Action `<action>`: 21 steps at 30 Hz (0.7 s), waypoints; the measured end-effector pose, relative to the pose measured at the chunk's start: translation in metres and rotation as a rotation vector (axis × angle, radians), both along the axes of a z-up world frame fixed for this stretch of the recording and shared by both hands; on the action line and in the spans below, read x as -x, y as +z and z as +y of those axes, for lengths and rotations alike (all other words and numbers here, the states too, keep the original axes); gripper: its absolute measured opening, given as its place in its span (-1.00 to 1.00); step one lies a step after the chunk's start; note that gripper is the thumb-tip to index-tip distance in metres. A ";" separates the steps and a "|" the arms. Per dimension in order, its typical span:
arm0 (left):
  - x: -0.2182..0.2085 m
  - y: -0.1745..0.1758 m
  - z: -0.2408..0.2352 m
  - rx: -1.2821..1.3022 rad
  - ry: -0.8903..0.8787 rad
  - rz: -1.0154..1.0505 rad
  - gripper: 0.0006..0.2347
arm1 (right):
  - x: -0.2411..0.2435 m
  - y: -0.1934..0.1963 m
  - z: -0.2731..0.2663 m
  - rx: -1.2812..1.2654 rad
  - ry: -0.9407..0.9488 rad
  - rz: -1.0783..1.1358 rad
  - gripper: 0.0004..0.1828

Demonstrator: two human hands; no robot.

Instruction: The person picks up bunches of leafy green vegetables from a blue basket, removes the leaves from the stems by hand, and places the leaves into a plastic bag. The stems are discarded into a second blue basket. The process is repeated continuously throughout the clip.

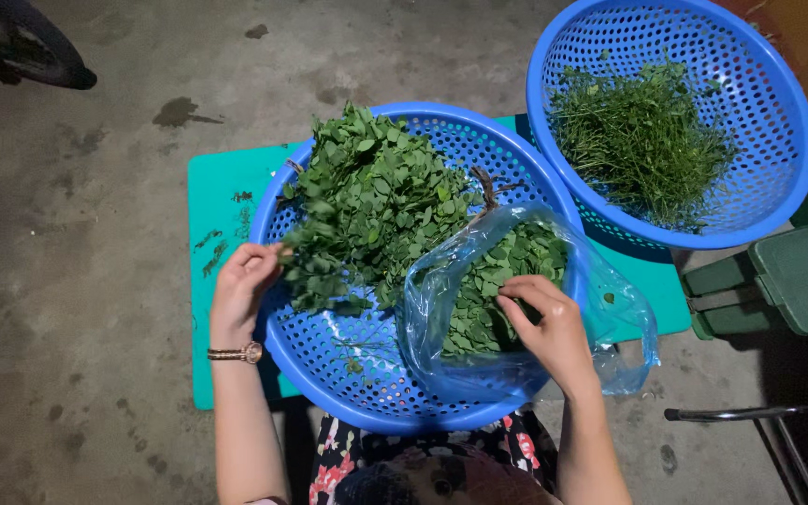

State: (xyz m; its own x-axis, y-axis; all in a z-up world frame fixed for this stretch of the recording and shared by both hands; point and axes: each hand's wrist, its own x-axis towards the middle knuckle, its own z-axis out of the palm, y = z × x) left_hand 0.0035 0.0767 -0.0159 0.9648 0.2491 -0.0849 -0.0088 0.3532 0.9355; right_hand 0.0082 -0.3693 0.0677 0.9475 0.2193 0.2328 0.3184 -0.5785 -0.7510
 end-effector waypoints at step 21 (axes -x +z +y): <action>0.029 0.121 -0.115 -0.566 -0.111 -0.299 -0.89 | 0.012 0.085 0.039 -0.169 0.287 -0.567 -0.82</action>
